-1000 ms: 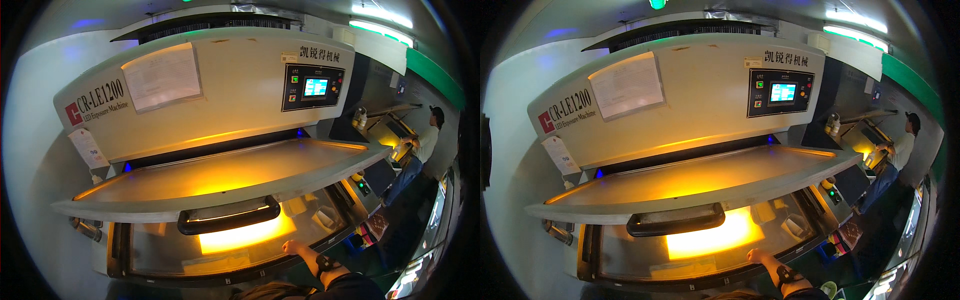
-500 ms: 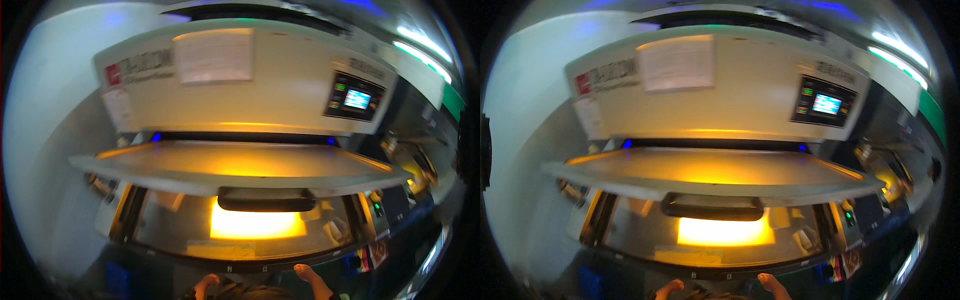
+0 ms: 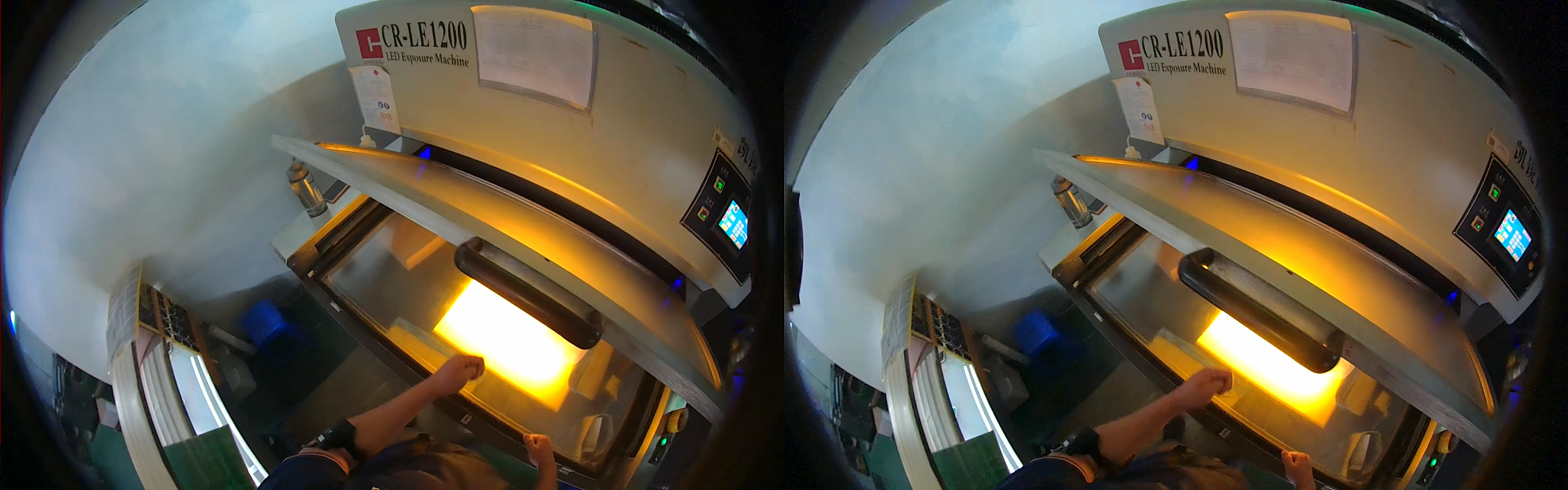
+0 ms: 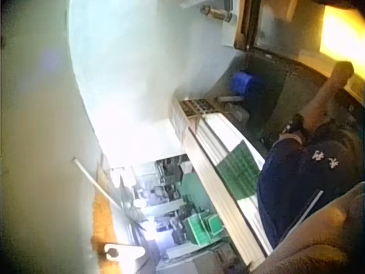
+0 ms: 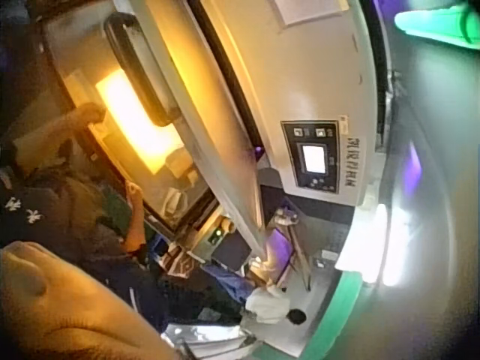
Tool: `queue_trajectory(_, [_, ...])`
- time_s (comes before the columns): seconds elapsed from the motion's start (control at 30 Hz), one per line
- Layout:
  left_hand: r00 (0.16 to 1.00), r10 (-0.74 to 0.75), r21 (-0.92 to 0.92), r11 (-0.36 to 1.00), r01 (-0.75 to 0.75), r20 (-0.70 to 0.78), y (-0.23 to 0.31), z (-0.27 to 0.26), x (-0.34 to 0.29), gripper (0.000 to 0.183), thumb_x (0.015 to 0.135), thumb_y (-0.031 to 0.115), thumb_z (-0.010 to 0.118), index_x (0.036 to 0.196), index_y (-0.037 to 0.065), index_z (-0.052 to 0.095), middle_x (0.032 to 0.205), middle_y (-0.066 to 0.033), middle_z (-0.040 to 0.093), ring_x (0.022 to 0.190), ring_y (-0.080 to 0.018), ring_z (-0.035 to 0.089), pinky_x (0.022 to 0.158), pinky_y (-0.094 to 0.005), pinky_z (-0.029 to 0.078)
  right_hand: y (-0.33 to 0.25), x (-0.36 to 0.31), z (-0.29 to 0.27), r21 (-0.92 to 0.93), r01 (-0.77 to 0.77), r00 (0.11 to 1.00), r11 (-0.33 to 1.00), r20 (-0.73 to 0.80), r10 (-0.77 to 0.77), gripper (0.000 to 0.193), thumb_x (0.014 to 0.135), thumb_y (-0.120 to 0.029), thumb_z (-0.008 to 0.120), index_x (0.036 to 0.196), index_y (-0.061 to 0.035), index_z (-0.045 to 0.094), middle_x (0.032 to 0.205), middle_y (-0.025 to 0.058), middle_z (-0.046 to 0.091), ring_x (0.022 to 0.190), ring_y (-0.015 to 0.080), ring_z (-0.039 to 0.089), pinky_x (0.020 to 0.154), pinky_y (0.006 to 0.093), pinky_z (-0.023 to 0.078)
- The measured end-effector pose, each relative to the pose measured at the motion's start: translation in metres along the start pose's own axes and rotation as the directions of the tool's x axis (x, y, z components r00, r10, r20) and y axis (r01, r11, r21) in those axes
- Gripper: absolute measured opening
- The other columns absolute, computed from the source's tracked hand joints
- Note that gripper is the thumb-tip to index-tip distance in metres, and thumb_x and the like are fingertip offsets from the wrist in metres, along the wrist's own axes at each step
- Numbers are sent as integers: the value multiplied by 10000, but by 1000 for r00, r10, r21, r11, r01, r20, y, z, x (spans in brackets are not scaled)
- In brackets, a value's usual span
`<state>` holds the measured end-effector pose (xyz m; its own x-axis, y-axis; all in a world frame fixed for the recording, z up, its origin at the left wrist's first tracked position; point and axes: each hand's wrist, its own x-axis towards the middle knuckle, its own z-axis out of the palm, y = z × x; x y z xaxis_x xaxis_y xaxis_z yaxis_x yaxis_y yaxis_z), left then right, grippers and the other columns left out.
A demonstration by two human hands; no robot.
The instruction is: Operating an industrial LED exposure machine to process circuit board panels.
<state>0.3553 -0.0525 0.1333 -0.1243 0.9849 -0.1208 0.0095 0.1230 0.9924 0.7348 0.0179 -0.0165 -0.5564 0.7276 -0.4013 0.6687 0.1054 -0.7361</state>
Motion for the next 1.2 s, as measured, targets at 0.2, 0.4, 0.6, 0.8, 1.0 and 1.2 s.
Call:
queue_trajectory(0.2, [894,357,-367,820,-439,-270,164,10,-7,384,724,-56,408,1048,41,591,978,-39,574,637,-74,432,567,-223,379,-34,27,-33,-50,142,988,989,70,-138,486,880,-365,554,586,-31,357,518,28,256,494,91,296,439,361,255])
queue_trajectory(0.4, [926,320,-738,573,-356,-198,210,24,-17,511,821,42,511,1327,53,447,1195,-102,549,563,-89,422,492,-209,371,-27,6,-47,-22,97,994,995,57,-96,455,880,-326,548,593,-34,349,527,12,263,508,86,302,443,361,250])
queue_trajectory(0.6, [807,590,-911,309,-273,-41,205,24,2,375,911,206,552,1264,114,466,1265,-93,534,488,-68,361,443,-196,349,14,-25,-57,144,57,998,988,-36,-52,441,888,-321,541,583,-74,341,533,-21,272,514,89,280,449,346,234])
queue_trajectory(0.8, [889,406,-848,377,-373,-211,165,39,-23,231,955,261,505,1141,125,507,1077,-55,536,451,-72,327,417,-205,340,99,-87,-76,346,-227,946,910,-143,290,307,918,-297,517,764,-33,552,669,17,502,577,126,457,527,308,379])
queue_trajectory(1.0, [1000,26,-950,312,-16,-8,83,50,-96,257,937,383,547,1080,170,545,1031,-5,536,444,-49,296,402,-190,301,210,-207,-110,539,-75,526,839,-693,493,269,922,-269,501,1023,-25,552,907,61,558,733,163,533,670,298,446])
queue_trajectory(1.2, [921,-388,-960,243,137,33,-103,38,-145,259,947,382,494,935,141,588,930,-37,558,396,-78,305,369,-220,307,327,-276,-214,16,-697,259,717,-927,272,381,895,-192,484,1238,-36,540,1157,134,585,1004,252,575,892,340,465])
